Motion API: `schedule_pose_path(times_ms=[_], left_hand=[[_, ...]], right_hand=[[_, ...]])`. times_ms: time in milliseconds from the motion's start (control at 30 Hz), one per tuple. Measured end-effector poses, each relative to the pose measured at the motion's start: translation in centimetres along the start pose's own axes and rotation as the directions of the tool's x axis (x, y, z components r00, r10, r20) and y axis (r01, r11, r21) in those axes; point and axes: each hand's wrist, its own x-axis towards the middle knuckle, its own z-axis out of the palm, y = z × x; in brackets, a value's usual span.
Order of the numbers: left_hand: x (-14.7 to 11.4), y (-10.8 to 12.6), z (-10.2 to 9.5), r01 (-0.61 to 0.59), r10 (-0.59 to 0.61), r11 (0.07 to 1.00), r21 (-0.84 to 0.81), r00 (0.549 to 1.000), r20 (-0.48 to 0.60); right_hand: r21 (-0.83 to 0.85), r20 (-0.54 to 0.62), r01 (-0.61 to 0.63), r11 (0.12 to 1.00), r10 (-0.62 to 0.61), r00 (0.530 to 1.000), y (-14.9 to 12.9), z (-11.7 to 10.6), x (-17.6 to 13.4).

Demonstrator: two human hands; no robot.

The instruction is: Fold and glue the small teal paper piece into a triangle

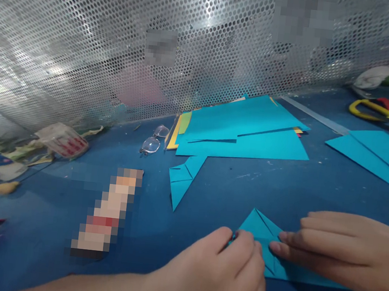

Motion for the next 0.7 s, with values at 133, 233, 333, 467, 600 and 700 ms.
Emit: schedule_pose_path(times_ms=[133,233,333,467,600,700], left_hand=[[0.2,-0.3,-0.4,-0.063,0.064,0.998,-0.008,0.997,0.049],[0.4,-0.8,-0.6,-0.097,0.099,0.995,-0.033,0.992,0.072],[0.5,-1.3,-0.6,-0.104,0.107,0.993,-0.053,0.992,0.063],[0.7,-1.4,-0.4,-0.109,0.113,0.991,-0.077,0.992,0.048],[0.6,-1.3,-0.5,-0.031,0.04,0.992,-0.123,0.997,0.068],[0.3,-1.6,-1.1,0.041,-0.016,0.984,-0.172,0.99,0.142]], right_hand=[[-0.03,0.002,0.046,0.998,-0.046,0.999,0.2,0.2,-0.5],[-0.085,0.015,0.16,0.983,-0.16,0.987,0.2,-0.3,-0.9],[-0.21,0.123,0.355,0.911,-0.336,0.934,0.2,-1.1,-1.1],[-0.269,0.143,0.395,0.879,-0.369,0.918,0.2,-1.4,-1.2],[-0.266,0.103,0.379,0.886,-0.364,0.926,0.2,-1.3,-0.7],[-0.281,0.128,0.395,0.875,-0.373,0.919,0.5,-1.6,-1.0]])
